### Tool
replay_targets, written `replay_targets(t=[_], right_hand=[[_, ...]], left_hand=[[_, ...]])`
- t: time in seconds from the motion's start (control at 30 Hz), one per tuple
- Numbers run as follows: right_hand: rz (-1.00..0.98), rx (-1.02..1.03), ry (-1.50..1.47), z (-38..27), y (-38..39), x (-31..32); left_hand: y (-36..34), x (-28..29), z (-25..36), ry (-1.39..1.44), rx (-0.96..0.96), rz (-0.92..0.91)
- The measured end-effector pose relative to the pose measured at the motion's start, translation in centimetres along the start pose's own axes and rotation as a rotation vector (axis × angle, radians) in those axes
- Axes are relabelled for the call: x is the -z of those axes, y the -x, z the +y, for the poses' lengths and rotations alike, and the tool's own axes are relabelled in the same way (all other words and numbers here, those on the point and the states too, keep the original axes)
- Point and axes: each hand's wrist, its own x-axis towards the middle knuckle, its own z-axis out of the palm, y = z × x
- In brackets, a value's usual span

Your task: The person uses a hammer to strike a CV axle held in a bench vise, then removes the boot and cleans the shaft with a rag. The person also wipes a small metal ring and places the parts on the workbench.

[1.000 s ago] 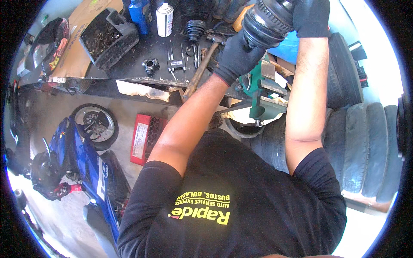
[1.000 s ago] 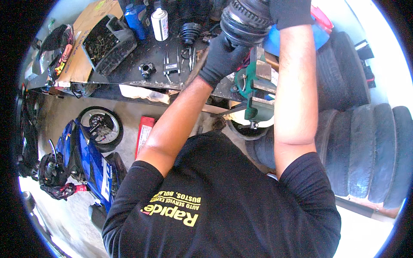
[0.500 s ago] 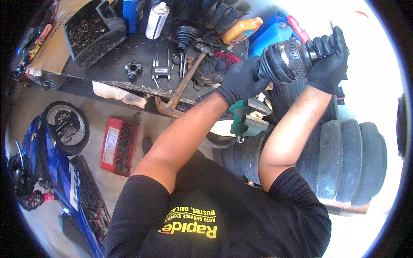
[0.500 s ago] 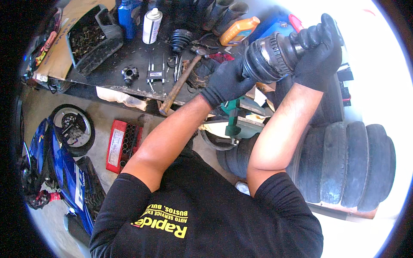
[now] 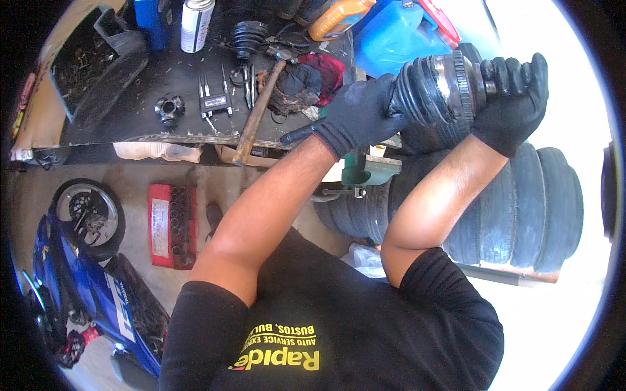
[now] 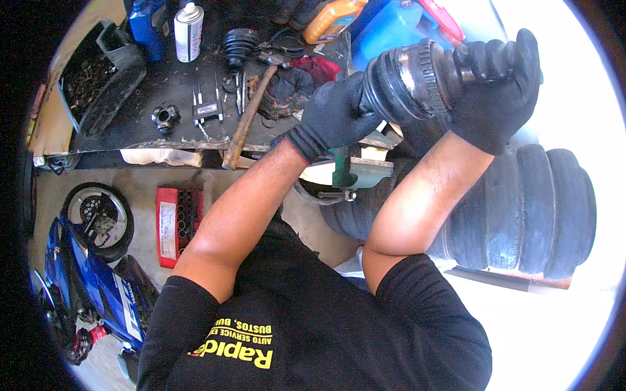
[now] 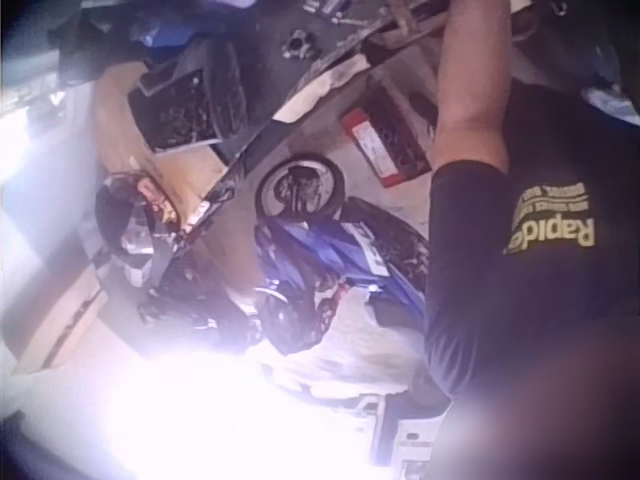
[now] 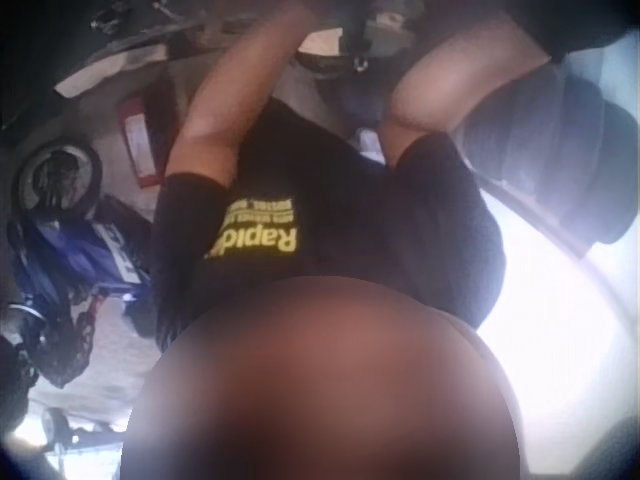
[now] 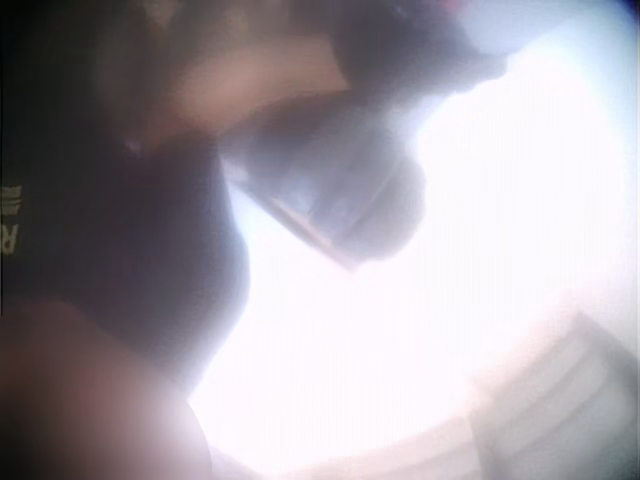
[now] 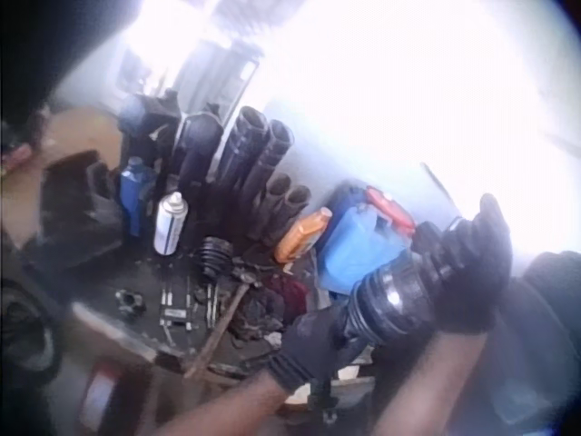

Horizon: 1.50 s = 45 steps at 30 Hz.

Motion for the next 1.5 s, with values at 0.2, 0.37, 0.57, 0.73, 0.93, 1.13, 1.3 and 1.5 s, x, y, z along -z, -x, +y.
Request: replay_targets(t=[0.2,0.37,0.57,0.73,0.93,1.13,1.3,1.5], right_hand=[[0.007,0.078,0.05,-0.1,1.1,1.0],[-0.22,0.095,-0.085,0.5,-0.3,3.1],[-0.176,0.01,-0.105,0.6,-1.5,3.4],[-0.168,0.006,-0.468,2.2,-2.4,0.8],[-0.137,-0.004,-0.018,1.1,-2.1,-2.3],[-0.08,0.127,-0.032,0.9,-1.9,-4.1],[-0.044,0.028,-0.104,1.0,-1.5,-3.8],[-0.016,0.047,-0.118,1.0,-1.3,-4.0]], left_hand=[[0.4,0.4,0.5,-0.066,-0.003,-0.044],[0.4,0.4,0.5,-0.059,0.022,-0.076],[-0.2,1.7,1.3,0.259,0.031,-0.063],[-1.2,4.1,2.6,0.427,-0.138,-0.002],[-3.4,4.4,2.5,0.335,-0.207,0.095],[-3.0,4.7,3.1,0.278,-0.21,0.152],[-2.5,5.9,4.0,0.244,-0.18,0.139],[-2.4,6.0,4.0,0.388,-0.182,0.143]])
